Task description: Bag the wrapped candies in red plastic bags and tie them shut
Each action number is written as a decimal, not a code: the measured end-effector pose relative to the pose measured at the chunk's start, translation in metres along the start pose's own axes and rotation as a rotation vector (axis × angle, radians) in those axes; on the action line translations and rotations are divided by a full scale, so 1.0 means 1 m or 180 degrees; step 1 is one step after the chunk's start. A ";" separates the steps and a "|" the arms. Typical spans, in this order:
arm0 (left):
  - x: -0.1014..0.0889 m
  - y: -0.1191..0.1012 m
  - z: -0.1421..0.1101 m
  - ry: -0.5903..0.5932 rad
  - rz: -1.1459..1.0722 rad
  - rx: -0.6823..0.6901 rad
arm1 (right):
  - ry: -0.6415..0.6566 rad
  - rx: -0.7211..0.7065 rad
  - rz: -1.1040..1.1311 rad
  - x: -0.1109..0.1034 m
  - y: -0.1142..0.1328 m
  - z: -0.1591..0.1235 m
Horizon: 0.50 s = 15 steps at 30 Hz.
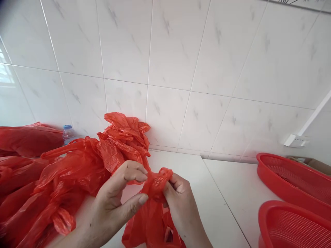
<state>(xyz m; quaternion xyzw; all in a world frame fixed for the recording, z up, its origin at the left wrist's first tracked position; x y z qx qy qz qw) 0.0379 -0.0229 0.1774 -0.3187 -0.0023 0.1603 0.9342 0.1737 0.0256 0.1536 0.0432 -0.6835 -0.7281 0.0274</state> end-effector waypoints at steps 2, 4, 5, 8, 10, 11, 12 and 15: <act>0.001 -0.003 -0.001 0.0027 0.0444 0.0527 | -0.0109 0.0048 0.0188 -0.003 0.000 0.002; 0.006 0.000 -0.003 0.0147 0.0727 0.0751 | -0.0132 0.0052 0.0307 -0.005 -0.001 0.003; 0.009 0.004 -0.004 0.0222 0.0822 0.0733 | -0.0132 0.0072 0.0324 -0.005 -0.002 0.003; 0.018 0.020 -0.007 0.0433 0.0976 0.0379 | -0.0086 0.0190 0.0182 -0.003 -0.005 0.000; 0.020 0.028 -0.007 0.0506 0.0991 0.0145 | 0.0056 0.0168 0.0123 -0.002 -0.005 -0.001; 0.020 0.030 -0.007 0.0524 0.0970 0.0056 | 0.0156 0.0114 0.0135 -0.001 -0.004 -0.002; 0.020 0.030 -0.007 0.0543 0.0933 -0.0010 | 0.0244 0.0049 0.0163 0.000 -0.003 -0.002; 0.020 0.027 -0.006 0.0629 0.0793 -0.0085 | 0.0418 -0.0018 0.0222 0.000 -0.003 -0.001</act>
Point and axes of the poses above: each hand's wrist, its own z-axis towards the middle knuckle, its own x-axis out of the palm, y = z × x, the point moved 4 cm from there along z, towards the middle knuckle, and after that the axes turned 10 degrees about -y, right-handed, at the moved point
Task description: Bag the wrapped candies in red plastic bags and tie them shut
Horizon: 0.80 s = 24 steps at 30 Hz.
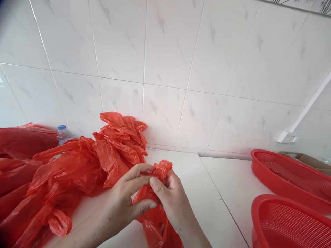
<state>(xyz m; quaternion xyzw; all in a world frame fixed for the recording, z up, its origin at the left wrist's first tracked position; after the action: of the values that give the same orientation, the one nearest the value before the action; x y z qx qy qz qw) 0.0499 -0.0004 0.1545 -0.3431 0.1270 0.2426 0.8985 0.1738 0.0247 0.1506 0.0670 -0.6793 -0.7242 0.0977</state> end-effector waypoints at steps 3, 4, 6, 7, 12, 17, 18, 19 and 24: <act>-0.001 -0.002 0.000 -0.0063 -0.0128 0.0013 | -0.0042 0.0150 0.0023 0.000 -0.003 0.002; -0.001 -0.001 -0.001 -0.0112 -0.0159 0.0012 | -0.0086 0.0197 0.0029 0.000 -0.004 0.002; -0.001 0.002 -0.002 -0.0193 -0.0175 -0.0018 | -0.0111 0.0242 -0.0028 0.000 -0.007 0.003; -0.002 0.004 -0.003 -0.0228 -0.0159 -0.0078 | -0.0090 0.0218 -0.0089 -0.001 -0.007 0.003; -0.006 0.016 -0.001 -0.0377 -0.0501 -0.0799 | 0.0631 -0.0327 -0.0186 -0.010 -0.004 0.003; 0.004 0.022 -0.004 -0.0109 -0.1218 -0.1561 | 0.1087 -0.0691 -0.0510 -0.020 0.002 0.001; 0.005 0.022 -0.005 -0.0104 -0.1154 -0.1605 | 0.0964 -0.0584 -0.0626 -0.021 0.001 0.002; 0.006 0.022 -0.005 -0.0125 -0.1057 -0.1634 | 0.0803 -0.0466 -0.0736 -0.021 0.000 0.003; 0.007 0.019 -0.005 -0.0079 -0.0698 -0.1653 | -0.0372 -0.0547 -0.1521 -0.025 -0.002 0.012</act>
<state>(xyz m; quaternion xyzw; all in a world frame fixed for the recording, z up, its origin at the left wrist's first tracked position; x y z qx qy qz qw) 0.0456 0.0109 0.1373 -0.5705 0.0117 0.1726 0.8029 0.1949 0.0420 0.1481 0.1751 -0.5846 -0.7845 -0.1103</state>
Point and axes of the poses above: each hand's wrist, its own z-axis towards the middle knuckle, its own x-axis out of the palm, y = z × x, the point moved 4 cm from there along z, towards the middle knuckle, and after that the axes turned 10 degrees about -y, right-handed, at the moved point
